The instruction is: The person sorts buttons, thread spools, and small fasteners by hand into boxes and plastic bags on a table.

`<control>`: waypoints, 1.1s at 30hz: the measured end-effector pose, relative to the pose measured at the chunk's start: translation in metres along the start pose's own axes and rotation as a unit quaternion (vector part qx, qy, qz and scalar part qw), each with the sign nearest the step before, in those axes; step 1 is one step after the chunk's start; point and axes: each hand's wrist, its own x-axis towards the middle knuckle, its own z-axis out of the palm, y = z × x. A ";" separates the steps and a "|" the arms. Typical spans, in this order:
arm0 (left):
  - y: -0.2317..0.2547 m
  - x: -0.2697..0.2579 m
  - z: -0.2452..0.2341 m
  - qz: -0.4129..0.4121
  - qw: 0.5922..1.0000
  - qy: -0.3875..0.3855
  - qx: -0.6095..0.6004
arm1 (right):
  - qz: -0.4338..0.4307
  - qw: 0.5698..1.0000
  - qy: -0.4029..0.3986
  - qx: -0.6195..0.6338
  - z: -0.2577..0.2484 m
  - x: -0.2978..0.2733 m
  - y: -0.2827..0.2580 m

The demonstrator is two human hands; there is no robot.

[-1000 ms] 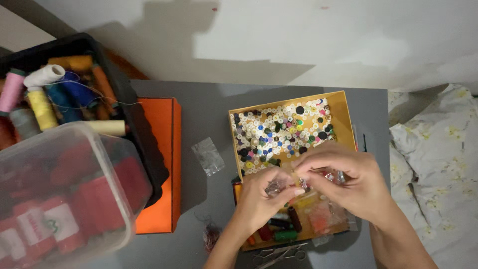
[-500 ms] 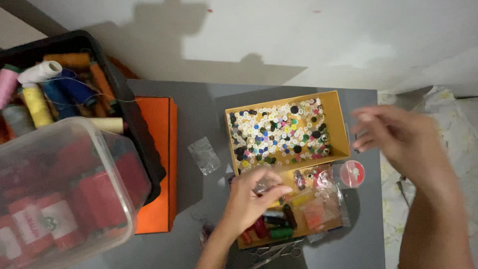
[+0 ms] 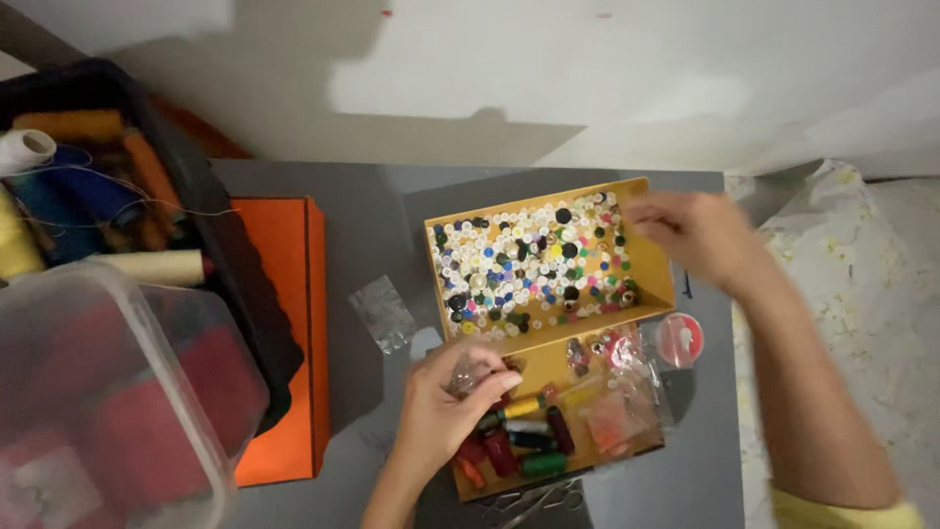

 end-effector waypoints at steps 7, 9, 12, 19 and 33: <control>-0.004 0.007 -0.003 0.037 0.999 0.016 -0.019 | -0.139 0.850 -0.254 -0.439 0.007 0.007 -0.022; -0.004 0.011 -0.003 0.026 1.000 0.012 -0.012 | -0.155 0.833 -0.246 -0.471 0.019 0.008 -0.024; -0.004 0.015 -0.005 0.019 1.000 0.002 -0.023 | -0.189 0.848 -0.179 -0.462 0.030 0.017 -0.013; -0.006 0.022 -0.008 0.013 1.000 0.004 -0.016 | -0.229 0.829 -0.201 -0.470 0.029 0.019 0.002; -0.002 0.033 -0.002 0.002 0.998 -0.019 -0.052 | -0.160 0.949 -0.189 -0.195 0.013 0.015 -0.001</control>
